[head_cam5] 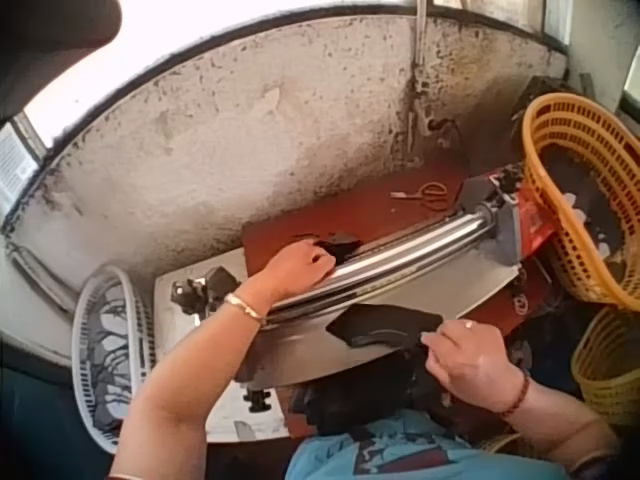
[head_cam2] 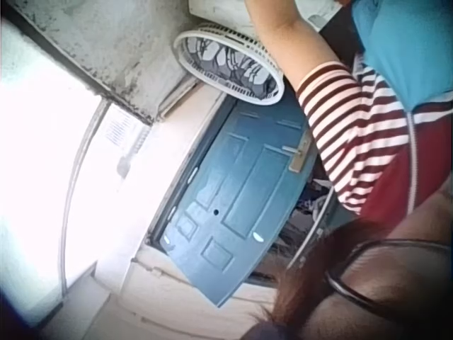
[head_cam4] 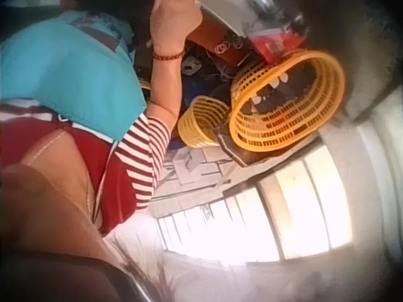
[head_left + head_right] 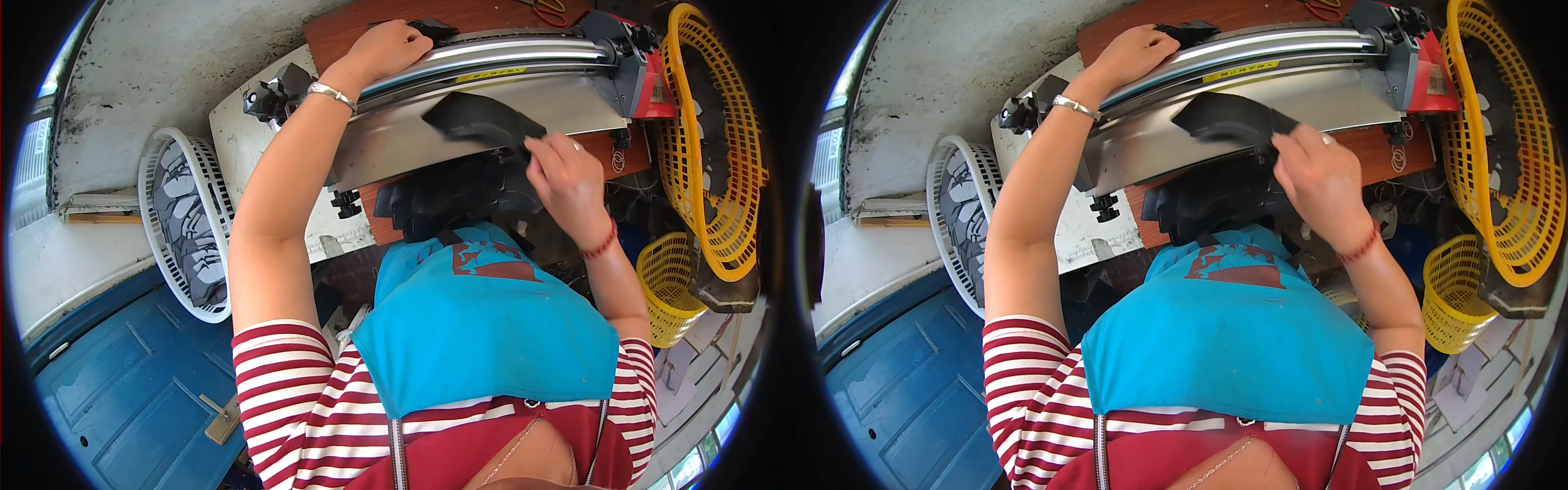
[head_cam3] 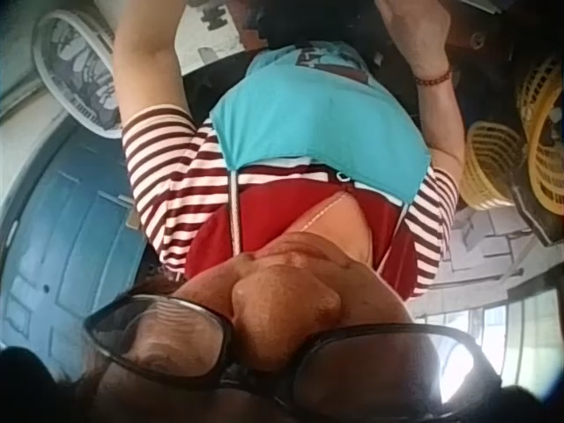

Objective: Applying glue to shoe components by feeding them through a glue spreading machine.

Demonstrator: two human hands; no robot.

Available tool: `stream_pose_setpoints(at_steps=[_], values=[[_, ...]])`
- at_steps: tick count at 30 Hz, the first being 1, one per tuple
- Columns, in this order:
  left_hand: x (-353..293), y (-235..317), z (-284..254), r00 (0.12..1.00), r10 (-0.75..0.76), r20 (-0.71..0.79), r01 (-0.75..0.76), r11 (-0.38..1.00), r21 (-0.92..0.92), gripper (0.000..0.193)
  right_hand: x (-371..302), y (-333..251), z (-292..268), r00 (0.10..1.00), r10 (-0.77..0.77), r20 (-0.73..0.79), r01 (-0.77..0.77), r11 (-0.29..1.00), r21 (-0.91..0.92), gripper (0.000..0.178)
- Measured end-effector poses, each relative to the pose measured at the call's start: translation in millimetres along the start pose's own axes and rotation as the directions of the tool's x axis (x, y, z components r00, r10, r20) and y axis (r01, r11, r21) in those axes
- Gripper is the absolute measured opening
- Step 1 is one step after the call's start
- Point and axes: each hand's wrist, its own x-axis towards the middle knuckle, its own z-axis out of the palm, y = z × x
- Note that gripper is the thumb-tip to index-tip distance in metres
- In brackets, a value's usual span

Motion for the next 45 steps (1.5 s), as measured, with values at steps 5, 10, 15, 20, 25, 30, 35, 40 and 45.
stream_pose_setpoints(at_steps=[5, 10, 15, 20, 25, 30, 35, 40, 45], values=[[8, 4, 5, 0.999, -0.042, 0.014, 0.042, 0.999, 0.027, 0.046, 24, 13, 50, 0.995, -0.03, -0.092, 0.034, 0.998, 0.05, 0.024], [13, -25, -1, 0.992, -0.058, -0.109, 0.037, 0.982, -0.186, 0.024, -46, 3, 84, 0.973, -0.146, 0.18, 0.089, 0.952, 0.291, 0.03], [12, 24, -48, 0.941, -0.312, -0.128, 0.215, 0.847, -0.486, 0.026, -89, 15, 146, 0.974, -0.134, 0.184, 0.103, 0.98, 0.172, 0.031], [12, 5, -65, 0.802, -0.504, -0.321, 0.061, 0.603, -0.795, 0.043, -95, 20, 142, 0.957, -0.198, 0.21, 0.156, 0.967, 0.199, 0.028], [-20, 31, -94, 0.809, -0.452, -0.377, -0.04, 0.597, -0.801, 0.049, -43, -5, 18, 0.997, -0.069, 0.018, 0.061, 0.953, 0.298, 0.029], [-3, -7, -48, 0.857, -0.017, -0.515, -0.074, 0.985, -0.155, 0.025, -6, 8, -2, 1.0, 0.016, -0.02, -0.016, 1.0, -0.002, 0.026], [19, 6, 6, 1.0, -0.017, 0.004, 0.016, 0.993, 0.116, 0.027, 15, 30, 58, 0.992, 0.028, -0.127, -0.017, 0.996, 0.088, 0.025], [27, -12, -3, 0.975, -0.17, 0.145, 0.171, 0.985, 0.007, 0.031, -37, 17, 83, 0.976, -0.218, 0.0, 0.204, 0.916, 0.344, 0.029], [27, 13, -32, 0.924, -0.371, -0.092, 0.282, 0.825, -0.489, 0.024, -96, 16, 133, 0.886, -0.269, 0.376, 0.172, 0.947, 0.272, 0.046]])
